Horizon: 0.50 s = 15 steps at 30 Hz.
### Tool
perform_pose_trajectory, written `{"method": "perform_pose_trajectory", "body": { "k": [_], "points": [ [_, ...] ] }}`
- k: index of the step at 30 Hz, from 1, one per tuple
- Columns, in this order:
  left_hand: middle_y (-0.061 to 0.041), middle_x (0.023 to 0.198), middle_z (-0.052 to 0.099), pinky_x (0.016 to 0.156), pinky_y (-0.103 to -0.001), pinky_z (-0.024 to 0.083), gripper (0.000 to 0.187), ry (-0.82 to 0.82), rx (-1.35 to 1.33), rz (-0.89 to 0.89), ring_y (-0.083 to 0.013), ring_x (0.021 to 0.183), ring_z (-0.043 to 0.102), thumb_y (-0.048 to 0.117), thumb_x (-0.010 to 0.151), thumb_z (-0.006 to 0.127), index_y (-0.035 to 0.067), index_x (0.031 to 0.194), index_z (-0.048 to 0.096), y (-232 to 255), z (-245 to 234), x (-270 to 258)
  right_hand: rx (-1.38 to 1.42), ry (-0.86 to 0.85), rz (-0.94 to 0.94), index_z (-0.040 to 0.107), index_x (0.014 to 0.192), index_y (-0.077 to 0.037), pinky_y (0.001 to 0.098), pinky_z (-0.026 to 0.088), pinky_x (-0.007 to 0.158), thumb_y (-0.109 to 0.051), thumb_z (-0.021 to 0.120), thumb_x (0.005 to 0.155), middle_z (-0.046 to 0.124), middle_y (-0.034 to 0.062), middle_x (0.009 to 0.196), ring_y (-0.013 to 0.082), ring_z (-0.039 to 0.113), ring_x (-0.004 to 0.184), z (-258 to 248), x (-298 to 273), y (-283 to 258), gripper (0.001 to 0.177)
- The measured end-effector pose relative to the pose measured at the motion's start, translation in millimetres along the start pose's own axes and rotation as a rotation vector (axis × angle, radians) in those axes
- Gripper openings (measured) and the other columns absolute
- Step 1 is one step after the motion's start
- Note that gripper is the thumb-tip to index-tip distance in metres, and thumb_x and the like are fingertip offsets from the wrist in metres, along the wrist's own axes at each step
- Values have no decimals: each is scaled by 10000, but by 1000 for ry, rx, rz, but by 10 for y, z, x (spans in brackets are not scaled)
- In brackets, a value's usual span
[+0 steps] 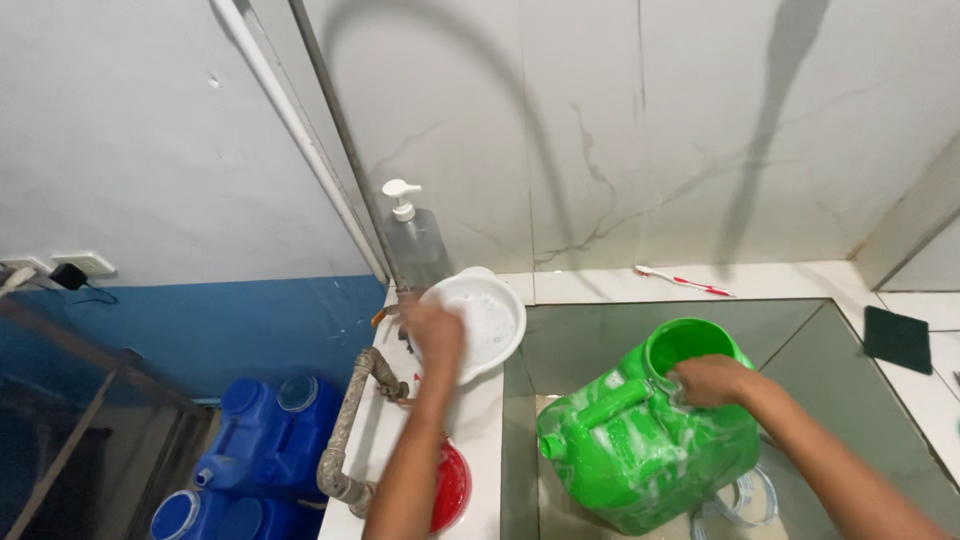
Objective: The person uses scissors to cut a label off a green plastic container, then scrubs the container with a soapy sponge. They rinse the container and its red lid under running water, shake the container to remove excess water, and place the lid back on.
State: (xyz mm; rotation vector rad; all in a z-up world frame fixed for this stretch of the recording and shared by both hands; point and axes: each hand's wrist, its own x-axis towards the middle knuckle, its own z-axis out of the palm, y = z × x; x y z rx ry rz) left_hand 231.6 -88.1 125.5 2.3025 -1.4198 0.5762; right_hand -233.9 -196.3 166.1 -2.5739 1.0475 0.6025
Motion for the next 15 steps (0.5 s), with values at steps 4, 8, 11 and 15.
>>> {"method": "perform_pose_trajectory", "body": {
  "k": [4,8,11,15],
  "points": [
    [-279,1130,658,925,-555,485,573,-814,-727,167,-466,1063,627,541,898,662,62,1213,636,1870,-464,-1179,-4,-177,-45,689,1224,-141,426,573,898,-372,709,836,766,140,1078,296,735,1000,-62,406,182,452],
    [-302,919,695,789,-553,552,556,-591,-659,221,-482,867,688,450,983,636,-82,1130,566,2395,-490,-1455,189,-242,-90,704,1191,-108,410,557,869,-401,710,849,744,109,1100,246,701,971,27,1085,403,450],
    [-295,863,694,746,-562,554,482,-563,-671,97,-487,824,689,391,996,627,-74,1109,574,2524,-366,-1609,1133,-77,16,692,1184,-98,418,525,845,-432,669,890,719,90,1119,216,650,944,289,1610,276,446],
    [-316,839,690,732,-571,555,456,-518,-708,6,-499,804,687,316,969,643,-101,1126,545,2620,-342,-1662,1464,344,228,674,1208,-21,492,498,889,-490,612,966,687,163,1155,249,618,949,301,2089,-190,531]
  ]
}}
